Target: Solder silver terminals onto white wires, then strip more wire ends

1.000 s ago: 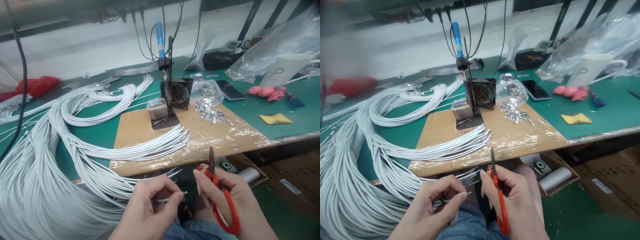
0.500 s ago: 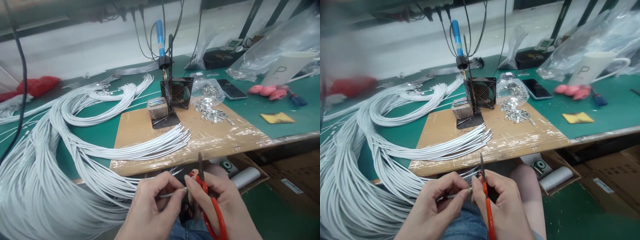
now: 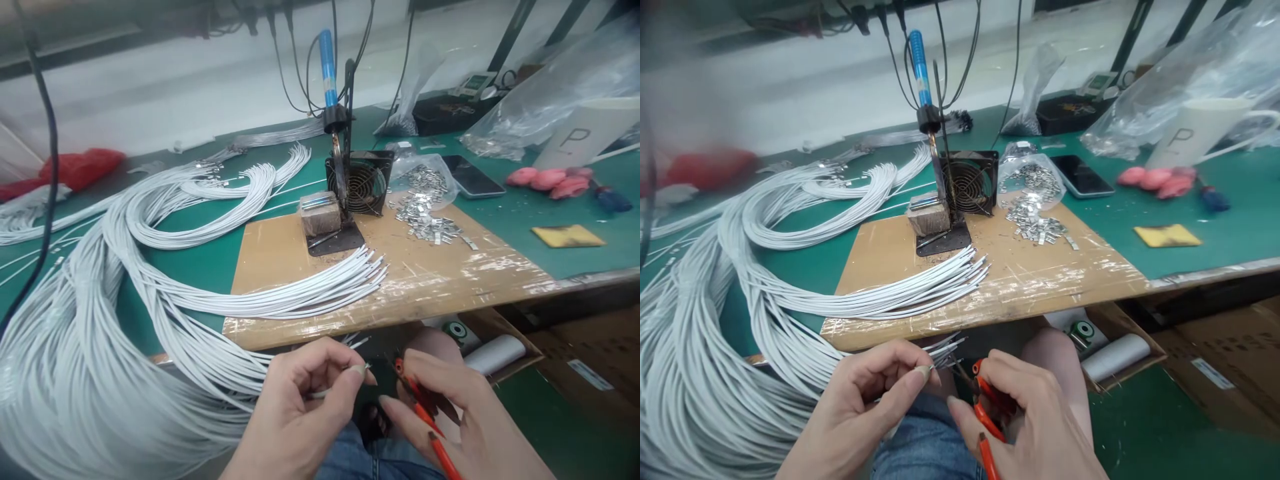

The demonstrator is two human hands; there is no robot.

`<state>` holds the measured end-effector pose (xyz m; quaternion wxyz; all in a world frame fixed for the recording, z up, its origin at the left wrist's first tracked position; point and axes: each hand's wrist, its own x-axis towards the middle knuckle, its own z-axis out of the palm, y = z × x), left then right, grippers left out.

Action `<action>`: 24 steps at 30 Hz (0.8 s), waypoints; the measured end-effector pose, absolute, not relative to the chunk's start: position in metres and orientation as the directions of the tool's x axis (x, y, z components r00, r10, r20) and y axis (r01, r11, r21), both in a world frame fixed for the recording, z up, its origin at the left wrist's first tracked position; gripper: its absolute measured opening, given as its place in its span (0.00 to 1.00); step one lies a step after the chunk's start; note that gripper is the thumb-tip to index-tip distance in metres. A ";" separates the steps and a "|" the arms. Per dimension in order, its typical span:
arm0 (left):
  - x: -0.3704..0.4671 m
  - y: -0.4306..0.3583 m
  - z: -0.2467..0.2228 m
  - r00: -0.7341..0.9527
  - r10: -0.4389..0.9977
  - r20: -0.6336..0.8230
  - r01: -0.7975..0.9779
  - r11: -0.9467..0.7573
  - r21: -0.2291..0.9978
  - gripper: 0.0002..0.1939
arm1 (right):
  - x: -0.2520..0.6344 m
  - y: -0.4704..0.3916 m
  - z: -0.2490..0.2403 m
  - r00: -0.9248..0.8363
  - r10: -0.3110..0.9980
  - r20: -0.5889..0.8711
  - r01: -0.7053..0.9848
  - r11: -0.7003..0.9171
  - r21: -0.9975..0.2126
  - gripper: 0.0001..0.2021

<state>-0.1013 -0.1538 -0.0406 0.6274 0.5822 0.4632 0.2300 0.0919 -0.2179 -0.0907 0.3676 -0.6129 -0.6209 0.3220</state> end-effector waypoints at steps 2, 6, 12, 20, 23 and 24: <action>-0.102 -0.154 -0.041 0.453 0.839 -0.302 0.247 0.208 0.946 0.13 | 0.092 -0.219 -0.092 -0.030 0.997 0.074 0.580 0.078 -0.811 0.15; -0.100 -0.154 -0.040 0.449 0.842 -0.299 0.227 0.216 0.950 0.11 | 0.090 -0.217 -0.087 -0.080 0.992 0.098 0.644 0.126 -0.755 0.16; -0.101 -0.155 -0.041 0.445 0.844 -0.299 0.220 0.221 0.950 0.11 | 0.088 -0.212 -0.082 -0.085 0.987 0.137 0.647 0.159 -0.746 0.18; -0.102 -0.155 -0.041 0.443 0.845 -0.301 0.228 0.219 0.949 0.11 | 0.087 -0.213 -0.085 -0.084 0.991 0.103 0.622 0.133 -0.771 0.15; -0.102 -0.155 -0.038 0.437 0.845 -0.307 0.230 0.225 0.947 0.11 | 0.087 -0.213 -0.086 -0.098 0.992 0.077 0.601 0.121 -0.790 0.15; -0.101 -0.155 -0.038 0.438 0.845 -0.306 0.225 0.227 0.948 0.11 | 0.087 -0.213 -0.086 -0.097 0.992 0.076 0.600 0.119 -0.791 0.15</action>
